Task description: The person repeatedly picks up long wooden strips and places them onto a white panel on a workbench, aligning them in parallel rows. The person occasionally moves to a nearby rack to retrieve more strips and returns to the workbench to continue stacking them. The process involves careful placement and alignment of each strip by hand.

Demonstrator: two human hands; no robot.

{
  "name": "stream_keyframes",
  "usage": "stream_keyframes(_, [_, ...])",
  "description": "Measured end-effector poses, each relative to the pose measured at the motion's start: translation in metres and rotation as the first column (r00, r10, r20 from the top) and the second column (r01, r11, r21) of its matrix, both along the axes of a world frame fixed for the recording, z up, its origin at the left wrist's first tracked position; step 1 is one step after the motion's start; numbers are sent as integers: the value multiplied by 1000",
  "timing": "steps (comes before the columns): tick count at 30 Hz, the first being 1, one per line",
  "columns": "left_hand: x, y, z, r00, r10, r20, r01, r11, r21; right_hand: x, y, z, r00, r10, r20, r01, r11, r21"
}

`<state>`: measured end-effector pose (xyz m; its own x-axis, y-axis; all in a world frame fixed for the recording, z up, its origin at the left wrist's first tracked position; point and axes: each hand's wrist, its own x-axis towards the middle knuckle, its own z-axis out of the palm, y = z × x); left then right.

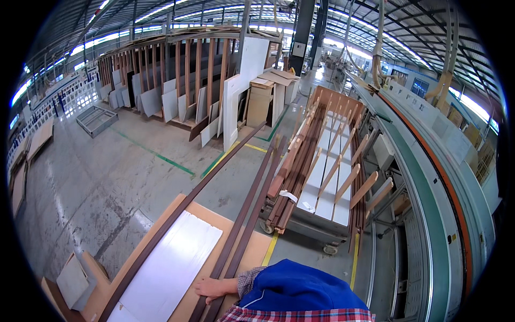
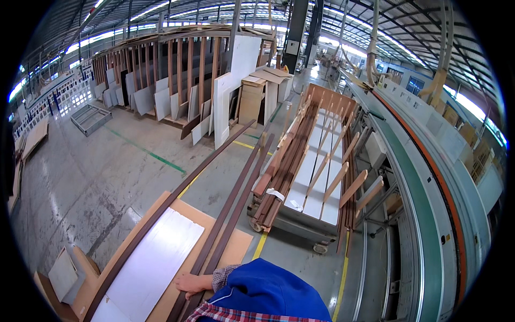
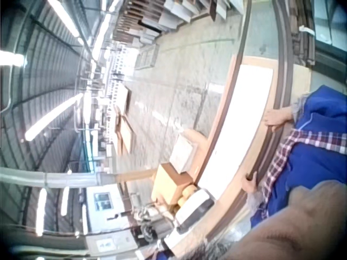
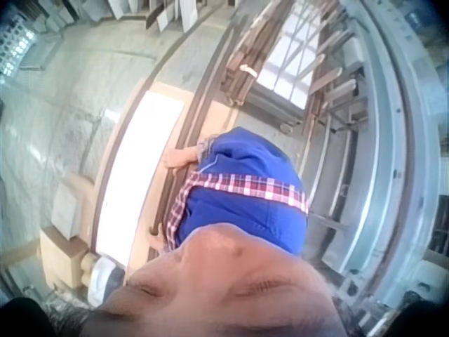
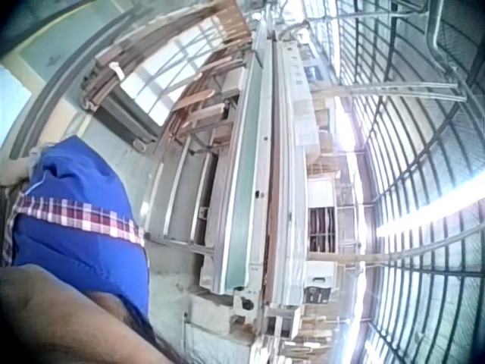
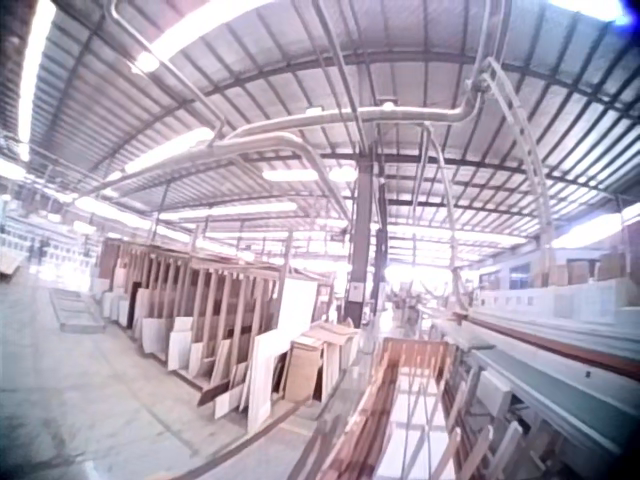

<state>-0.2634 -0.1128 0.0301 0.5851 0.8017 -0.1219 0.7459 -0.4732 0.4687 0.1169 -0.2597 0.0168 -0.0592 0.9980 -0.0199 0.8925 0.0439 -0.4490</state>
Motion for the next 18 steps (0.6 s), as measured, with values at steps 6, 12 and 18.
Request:
stream_keyframes(6, [-22, 19, -18, 999, -5, -46, 9, 994, 106, 31, -8, 10, 999, -41, 7, 40, 993, 113])
stream_keyframes(12, [-16, 31, -16, 992, 11, -128, 24, 963, 267, 80, -20, 10, 988, -116, 100, 91, 970, 224])
stream_keyframes(18, [39, 35, -10, 985, -160, 67, 104, 855, 507, 113, -36, 2, 939, -328, 100, 274, 892, 359])
